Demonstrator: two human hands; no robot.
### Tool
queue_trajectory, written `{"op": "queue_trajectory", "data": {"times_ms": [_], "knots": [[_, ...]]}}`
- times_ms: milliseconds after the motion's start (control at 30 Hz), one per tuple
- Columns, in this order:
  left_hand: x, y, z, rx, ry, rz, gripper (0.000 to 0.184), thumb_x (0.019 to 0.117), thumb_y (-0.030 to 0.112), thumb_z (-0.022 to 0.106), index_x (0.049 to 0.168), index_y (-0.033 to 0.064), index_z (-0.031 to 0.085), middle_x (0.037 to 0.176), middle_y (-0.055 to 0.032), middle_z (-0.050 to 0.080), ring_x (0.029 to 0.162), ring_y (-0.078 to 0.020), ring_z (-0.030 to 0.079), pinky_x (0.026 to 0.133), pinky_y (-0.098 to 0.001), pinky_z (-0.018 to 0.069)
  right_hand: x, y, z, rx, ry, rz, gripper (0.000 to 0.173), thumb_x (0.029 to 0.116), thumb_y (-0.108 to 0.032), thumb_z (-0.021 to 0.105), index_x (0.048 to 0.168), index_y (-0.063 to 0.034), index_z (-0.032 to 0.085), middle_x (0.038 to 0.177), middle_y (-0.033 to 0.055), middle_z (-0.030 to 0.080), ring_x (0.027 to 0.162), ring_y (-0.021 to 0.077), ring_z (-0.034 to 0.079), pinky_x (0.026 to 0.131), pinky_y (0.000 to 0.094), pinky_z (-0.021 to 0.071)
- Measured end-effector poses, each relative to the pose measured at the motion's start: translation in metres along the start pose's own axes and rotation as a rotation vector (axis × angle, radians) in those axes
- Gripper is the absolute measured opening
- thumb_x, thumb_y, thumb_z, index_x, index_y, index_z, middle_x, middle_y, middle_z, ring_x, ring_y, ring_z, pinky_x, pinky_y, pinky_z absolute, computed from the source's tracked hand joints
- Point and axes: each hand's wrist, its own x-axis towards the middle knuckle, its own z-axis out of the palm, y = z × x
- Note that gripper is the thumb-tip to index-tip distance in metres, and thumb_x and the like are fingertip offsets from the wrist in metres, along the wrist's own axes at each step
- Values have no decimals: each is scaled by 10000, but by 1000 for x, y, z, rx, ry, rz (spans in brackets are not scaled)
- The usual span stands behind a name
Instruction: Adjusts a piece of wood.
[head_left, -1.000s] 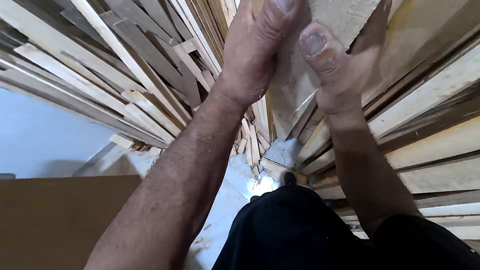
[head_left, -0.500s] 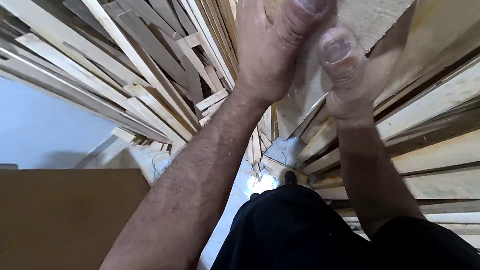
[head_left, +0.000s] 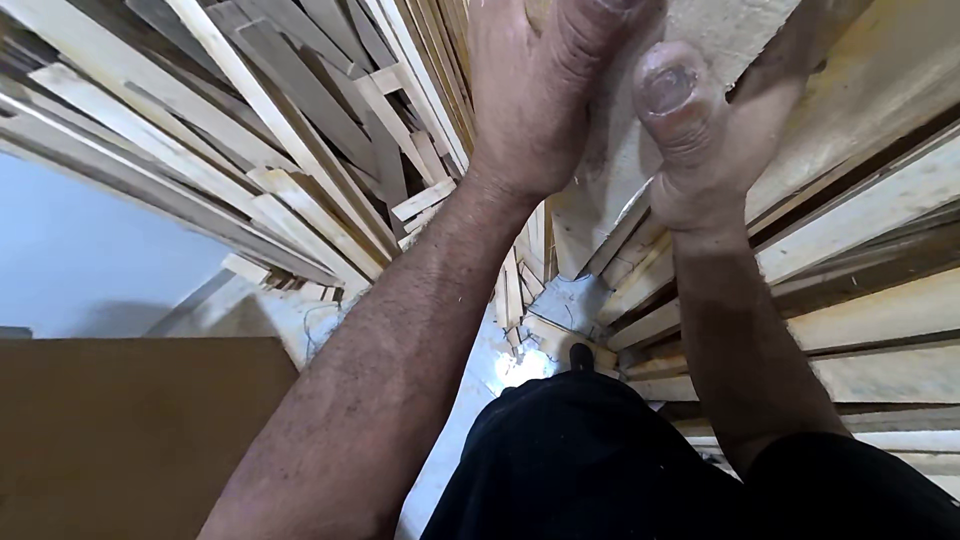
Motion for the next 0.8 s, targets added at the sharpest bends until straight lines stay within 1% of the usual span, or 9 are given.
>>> {"op": "queue_trajectory", "data": {"times_ms": [100,167,233,367,467,567,667,733,800], "knots": [[1,-1,-1,-25,16,3,437,954,538,586,869,111,622,779,53,642,780,-21,652,730,-250,566,0,1,2,0,-2,12,875,781,-424,866,1300,108,405,1142,103,589,1070,130,638,963,329,576],[2,-2,-2,-44,20,-16,467,944,564,589,871,104,624,780,41,646,782,-38,660,728,-266,574,0,1,2,-20,-6,10,882,791,-438,855,1309,116,404,1157,104,585,1086,126,631,973,324,571],[3,-3,-2,-40,28,-18,477,931,583,596,848,114,629,760,49,647,761,-34,661,704,-260,574,1,1,3,-38,-6,3,889,794,-455,849,1306,122,405,1163,107,578,1094,124,624,979,316,562],[4,-5,-4,-64,22,-9,497,940,599,582,829,116,625,744,47,640,736,-35,653,689,-264,570,1,2,5,-64,2,9,888,784,-484,847,1286,112,420,1146,99,584,1084,116,627,968,300,563],[4,-5,-6,-54,18,-6,467,947,566,585,840,114,627,753,50,644,748,-31,659,698,-256,575,2,2,6,-47,-9,7,887,786,-461,849,1296,116,410,1162,106,574,1098,125,620,984,310,556],[3,-5,-6,-48,21,-13,467,948,566,587,855,109,627,764,47,649,760,-33,662,706,-259,576,1,2,7,-60,-2,2,890,782,-479,848,1289,116,421,1149,106,578,1078,124,625,969,310,561],[1,-5,-6,-67,21,-11,482,945,579,593,858,106,636,766,48,653,763,-34,665,712,-263,581,0,1,7,-53,-1,11,890,786,-469,847,1295,117,412,1147,102,580,1081,121,625,973,307,561],[2,-4,-5,-82,30,-16,510,929,606,599,861,101,635,774,37,654,770,-46,667,718,-272,584,0,1,6,-61,2,17,917,782,-492,846,1306,118,407,1162,102,580,1092,124,626,980,309,561],[1,-4,-5,-59,33,-12,538,927,639,575,871,106,629,785,44,652,787,-38,663,730,-268,579,-1,2,6,-54,10,16,948,770,-510,849,1320,122,403,1175,112,580,1102,135,627,986,318,561]]}}
